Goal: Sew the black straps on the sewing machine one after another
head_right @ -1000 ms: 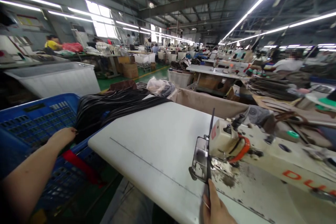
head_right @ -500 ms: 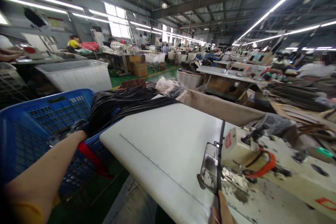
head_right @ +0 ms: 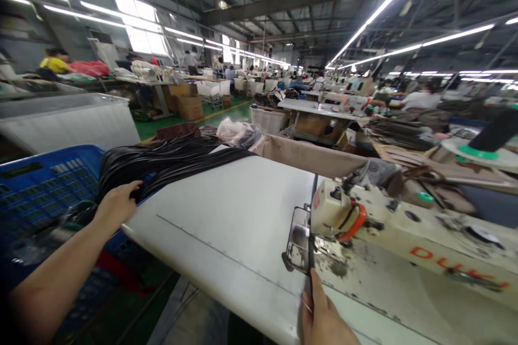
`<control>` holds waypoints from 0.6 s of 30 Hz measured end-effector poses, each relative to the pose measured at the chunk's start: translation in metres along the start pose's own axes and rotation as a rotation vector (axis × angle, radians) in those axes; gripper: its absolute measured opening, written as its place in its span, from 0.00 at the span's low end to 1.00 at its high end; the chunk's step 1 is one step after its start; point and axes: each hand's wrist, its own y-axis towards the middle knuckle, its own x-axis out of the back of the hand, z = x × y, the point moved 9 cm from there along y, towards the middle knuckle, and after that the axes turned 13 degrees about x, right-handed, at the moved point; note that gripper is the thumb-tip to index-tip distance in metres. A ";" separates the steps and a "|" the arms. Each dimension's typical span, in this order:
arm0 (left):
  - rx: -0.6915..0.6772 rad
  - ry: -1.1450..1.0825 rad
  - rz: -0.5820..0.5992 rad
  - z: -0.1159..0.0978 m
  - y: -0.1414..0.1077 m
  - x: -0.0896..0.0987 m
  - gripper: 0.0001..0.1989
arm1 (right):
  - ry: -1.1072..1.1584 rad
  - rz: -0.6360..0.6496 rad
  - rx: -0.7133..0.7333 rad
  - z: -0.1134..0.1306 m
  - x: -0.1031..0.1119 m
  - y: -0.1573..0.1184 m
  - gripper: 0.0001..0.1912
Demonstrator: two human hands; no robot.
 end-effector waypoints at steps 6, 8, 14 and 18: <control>-0.421 -0.309 0.100 -0.135 -0.075 -0.031 0.15 | -0.122 0.010 -0.054 0.016 0.008 -0.003 0.25; -0.560 -0.345 0.197 -0.180 -0.116 -0.046 0.19 | -0.132 0.000 -0.067 0.018 0.010 -0.003 0.24; -0.934 -0.517 0.506 -0.289 -0.262 -0.067 0.15 | -0.109 -0.014 -0.053 0.021 0.012 -0.004 0.24; -1.101 -0.414 0.544 -0.331 -0.338 -0.070 0.25 | -0.078 0.023 -0.083 0.021 0.011 -0.006 0.24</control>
